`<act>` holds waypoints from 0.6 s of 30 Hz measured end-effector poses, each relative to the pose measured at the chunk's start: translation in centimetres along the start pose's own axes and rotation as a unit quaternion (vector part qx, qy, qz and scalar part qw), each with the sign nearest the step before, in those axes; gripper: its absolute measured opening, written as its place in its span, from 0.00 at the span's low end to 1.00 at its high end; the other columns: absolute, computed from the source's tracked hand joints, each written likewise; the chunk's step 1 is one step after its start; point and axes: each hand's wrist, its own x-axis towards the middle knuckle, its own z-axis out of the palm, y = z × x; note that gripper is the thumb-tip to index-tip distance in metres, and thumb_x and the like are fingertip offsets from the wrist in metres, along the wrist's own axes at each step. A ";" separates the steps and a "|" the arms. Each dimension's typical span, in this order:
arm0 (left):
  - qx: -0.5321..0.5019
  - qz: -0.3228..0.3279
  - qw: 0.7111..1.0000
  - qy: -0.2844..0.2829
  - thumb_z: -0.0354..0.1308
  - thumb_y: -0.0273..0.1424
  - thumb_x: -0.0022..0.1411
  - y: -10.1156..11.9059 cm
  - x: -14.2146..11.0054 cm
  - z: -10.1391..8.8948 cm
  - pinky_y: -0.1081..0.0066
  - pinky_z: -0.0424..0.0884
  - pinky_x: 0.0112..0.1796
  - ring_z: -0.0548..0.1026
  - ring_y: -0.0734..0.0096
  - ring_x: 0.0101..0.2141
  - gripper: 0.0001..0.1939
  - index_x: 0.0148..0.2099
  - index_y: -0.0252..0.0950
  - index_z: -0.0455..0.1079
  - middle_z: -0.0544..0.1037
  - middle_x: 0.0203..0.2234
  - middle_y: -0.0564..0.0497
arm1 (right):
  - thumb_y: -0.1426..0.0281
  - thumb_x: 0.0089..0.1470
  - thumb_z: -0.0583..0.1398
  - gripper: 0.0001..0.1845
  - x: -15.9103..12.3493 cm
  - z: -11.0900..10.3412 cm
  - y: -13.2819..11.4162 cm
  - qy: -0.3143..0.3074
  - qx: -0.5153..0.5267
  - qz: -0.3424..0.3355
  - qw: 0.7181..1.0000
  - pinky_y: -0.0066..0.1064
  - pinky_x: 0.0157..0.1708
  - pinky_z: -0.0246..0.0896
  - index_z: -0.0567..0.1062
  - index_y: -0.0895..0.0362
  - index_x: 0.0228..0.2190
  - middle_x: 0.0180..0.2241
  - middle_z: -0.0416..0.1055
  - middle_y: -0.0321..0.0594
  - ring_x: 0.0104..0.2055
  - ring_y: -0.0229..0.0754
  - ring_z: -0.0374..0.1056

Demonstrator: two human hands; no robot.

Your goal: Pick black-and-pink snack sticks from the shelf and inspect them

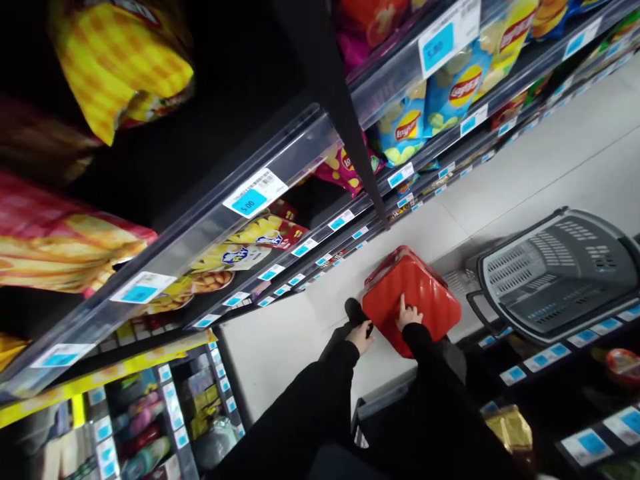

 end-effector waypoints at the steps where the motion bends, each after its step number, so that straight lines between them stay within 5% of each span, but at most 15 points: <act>1: -0.002 -0.015 1.000 0.017 0.56 0.34 0.64 -0.3 0.9 -0.7 0.52 0.65 0.52 0.69 0.59 0.52 0.24 0.60 0.35 0.60 0.68 0.53 0.42 | 0.71 0.53 0.56 0.39 0.4 -0.5 0.1 0.007 -0.010 -0.011 1.000 0.48 0.52 0.49 0.50 0.58 0.64 0.49 0.69 0.55 0.56 0.56 0.57; 4: -0.020 -0.064 0.994 0.088 0.55 0.34 0.64 0.2 5.1 -2.4 0.48 0.61 0.55 0.65 0.55 0.55 0.25 0.61 0.35 0.58 0.65 0.56 0.40 | 0.67 0.60 0.48 0.30 3.0 -3.3 1.6 0.051 -0.038 -0.030 0.997 0.45 0.53 0.49 0.55 0.58 0.62 0.54 0.64 0.57 0.58 0.56 0.54; 7: -0.054 -0.083 0.982 0.159 0.54 0.37 0.64 2.5 9.5 -2.6 0.45 0.53 0.58 0.56 0.51 0.61 0.28 0.64 0.35 0.55 0.56 0.62 0.40 | 0.55 0.61 0.42 0.37 7.6 -7.0 4.8 0.090 -0.061 -0.001 0.994 0.51 0.54 0.48 0.44 0.63 0.65 0.62 0.50 0.63 0.61 0.62 0.50; 10: -0.095 -0.087 0.974 0.188 0.51 0.41 0.65 4.1 11.3 -1.2 0.48 0.51 0.59 0.55 0.51 0.61 0.28 0.63 0.35 0.56 0.54 0.63 0.39 | 0.46 0.58 0.41 0.44 11.9 -8.8 7.7 0.036 -0.070 0.021 0.997 0.48 0.47 0.56 0.49 0.64 0.64 0.56 0.59 0.66 0.54 0.61 0.62; 13: -0.135 -0.110 0.966 0.191 0.49 0.43 0.66 3.8 8.9 1.4 0.52 0.57 0.57 0.62 0.57 0.57 0.25 0.62 0.39 0.59 0.60 0.60 0.41 | 0.43 0.56 0.40 0.43 13.6 -7.8 9.2 -0.039 -0.083 0.000 0.996 0.39 0.43 0.61 0.59 0.60 0.60 0.45 0.71 0.57 0.46 0.52 0.69; 18: -0.186 -0.138 0.951 0.203 0.49 0.44 0.65 1.7 1.6 4.8 0.56 0.60 0.55 0.65 0.57 0.55 0.27 0.62 0.38 0.59 0.63 0.59 0.39 | 0.49 0.61 0.44 0.34 11.3 -2.6 7.9 -0.090 -0.140 -0.071 0.983 0.41 0.45 0.63 0.61 0.61 0.57 0.45 0.70 0.51 0.45 0.45 0.69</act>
